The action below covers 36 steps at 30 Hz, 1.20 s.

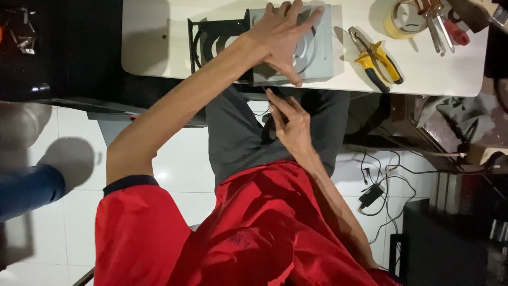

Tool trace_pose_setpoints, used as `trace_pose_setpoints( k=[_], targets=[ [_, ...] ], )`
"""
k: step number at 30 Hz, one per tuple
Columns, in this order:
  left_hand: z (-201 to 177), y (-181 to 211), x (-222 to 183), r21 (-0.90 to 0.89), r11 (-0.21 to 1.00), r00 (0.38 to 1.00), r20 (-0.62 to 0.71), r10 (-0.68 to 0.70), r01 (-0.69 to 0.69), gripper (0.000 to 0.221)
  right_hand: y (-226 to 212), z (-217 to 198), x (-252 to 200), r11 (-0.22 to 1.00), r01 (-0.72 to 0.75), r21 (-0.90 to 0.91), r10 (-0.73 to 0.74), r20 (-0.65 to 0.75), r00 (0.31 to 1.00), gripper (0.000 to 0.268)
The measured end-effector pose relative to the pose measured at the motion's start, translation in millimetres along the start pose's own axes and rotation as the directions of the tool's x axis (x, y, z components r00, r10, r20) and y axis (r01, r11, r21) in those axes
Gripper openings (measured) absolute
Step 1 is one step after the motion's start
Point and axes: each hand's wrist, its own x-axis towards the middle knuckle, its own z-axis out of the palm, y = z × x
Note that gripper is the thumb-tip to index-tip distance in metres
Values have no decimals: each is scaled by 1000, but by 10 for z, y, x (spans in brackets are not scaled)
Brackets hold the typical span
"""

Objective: Removing the plastic bezel and metal casing from an optical disc drive using a screwdriver.

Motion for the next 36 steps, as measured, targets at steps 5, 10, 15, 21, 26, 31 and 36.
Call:
trace_pose_setpoints(
  k=[5,10,15,21,26,31,36],
  targets=[
    [231,-49,56,185,983,962,-265,70,-20,160,-228,-186,238,977,-213,5,209,165,964,32],
    [267,-13,55,281,959,941,-331,65,33,161,-281,-122,179,995,-88,-44,95,165,982,35],
    [272,20,42,297,953,933,-357,56,57,162,72,-128,172,998,-61,20,58,122,991,30],
    [375,-13,69,335,940,886,-451,102,63,153,273,-420,416,992,-49,117,6,345,938,27],
    [318,17,36,358,929,873,-479,95,96,163,215,-423,444,978,-130,161,67,346,936,25],
    [256,20,21,303,953,909,-404,100,30,155,103,-368,412,992,-109,67,85,296,951,24],
    [254,46,18,295,954,922,-382,70,50,158,166,161,-74,996,-85,-5,85,103,991,39]
  ],
)
